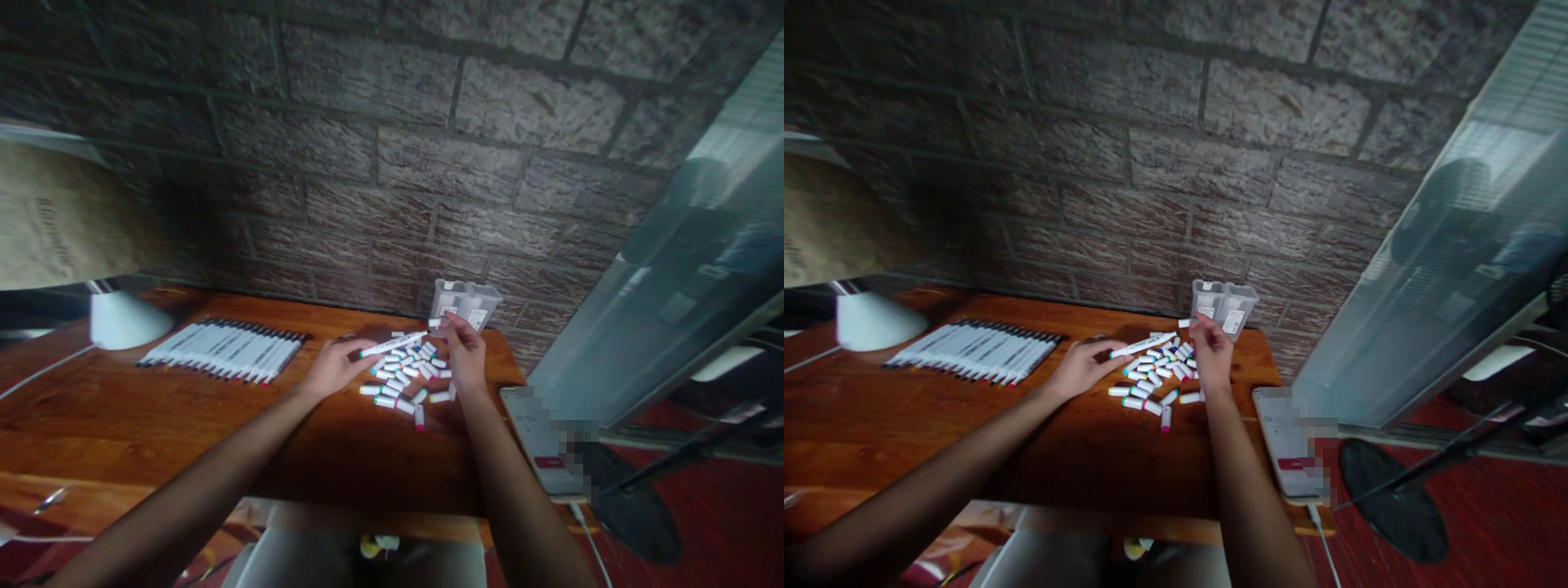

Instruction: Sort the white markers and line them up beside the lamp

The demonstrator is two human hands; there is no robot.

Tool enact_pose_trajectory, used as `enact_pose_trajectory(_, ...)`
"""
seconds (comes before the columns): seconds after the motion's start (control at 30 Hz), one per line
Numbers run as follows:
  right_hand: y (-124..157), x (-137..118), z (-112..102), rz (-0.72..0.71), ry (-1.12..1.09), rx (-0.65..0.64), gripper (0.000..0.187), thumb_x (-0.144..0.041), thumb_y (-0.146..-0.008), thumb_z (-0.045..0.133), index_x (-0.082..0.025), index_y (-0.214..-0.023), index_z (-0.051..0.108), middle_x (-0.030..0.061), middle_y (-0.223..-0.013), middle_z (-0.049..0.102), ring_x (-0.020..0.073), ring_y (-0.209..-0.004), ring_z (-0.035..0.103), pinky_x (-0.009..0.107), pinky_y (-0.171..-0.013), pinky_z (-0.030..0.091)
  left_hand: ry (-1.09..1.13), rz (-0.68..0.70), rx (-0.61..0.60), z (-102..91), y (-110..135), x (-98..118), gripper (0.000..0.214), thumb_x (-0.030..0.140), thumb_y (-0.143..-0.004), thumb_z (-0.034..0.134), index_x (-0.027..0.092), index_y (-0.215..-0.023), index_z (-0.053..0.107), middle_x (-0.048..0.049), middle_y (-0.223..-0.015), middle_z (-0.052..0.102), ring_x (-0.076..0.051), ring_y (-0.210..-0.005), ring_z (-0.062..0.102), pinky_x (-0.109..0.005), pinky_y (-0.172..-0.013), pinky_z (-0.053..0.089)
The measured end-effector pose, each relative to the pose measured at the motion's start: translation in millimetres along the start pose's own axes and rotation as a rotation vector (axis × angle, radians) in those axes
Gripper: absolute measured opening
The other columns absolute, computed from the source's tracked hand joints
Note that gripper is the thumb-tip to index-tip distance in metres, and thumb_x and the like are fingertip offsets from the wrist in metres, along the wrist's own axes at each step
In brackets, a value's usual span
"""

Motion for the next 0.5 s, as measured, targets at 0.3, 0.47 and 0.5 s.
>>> enact_pose_trajectory(0.3,0.5,3.3,1.3,-0.027,0.093,-0.032,0.041,-0.046,-0.075,0.068,-0.018,-0.105,0.071,0.0030,-0.087,0.072,0.0163,-0.074,0.063,0.028,-0.066,0.050,0.031,-0.052,0.038,-4.5,-1.0,-2.4,0.029,0.047,-0.082,0.064,0.023,-0.096,0.074,-0.0034,-0.096,0.075,-0.019,-0.084,0.069,-0.028,-0.077,0.053)
enact_pose_trajectory(0.47,0.0,-0.1,-1.8,-0.049,0.094,0.015,0.042,-0.047,-0.075,0.067,-0.016,-0.104,0.071,0.0044,-0.086,0.072,0.0162,-0.073,0.062,0.029,-0.066,0.050,0.032,-0.065,0.045,-5.0,-0.3,-5.0,0.029,0.046,-0.082,0.064,0.023,-0.095,0.074,-0.0032,-0.095,0.075,-0.019,-0.083,0.069,-0.028,-0.077,0.052)
enact_pose_trajectory(0.5,0.2,0.2,-1.4,-0.033,0.089,0.009,0.044,-0.048,-0.075,0.068,-0.017,-0.104,0.071,0.0041,-0.084,0.072,0.0159,-0.071,0.061,0.028,-0.064,0.050,0.031,-0.065,0.044,-4.9,-0.3,-5.1,0.029,0.047,-0.082,0.064,0.023,-0.095,0.074,-0.0032,-0.095,0.075,-0.019,-0.083,0.069,-0.028,-0.077,0.052)
Point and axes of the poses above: each hand's wrist, its own y-axis away from the middle knuckle, its own z-axis out of the palm, x = y × z, the point moved 6 cm from there along -y, towards the middle knuckle
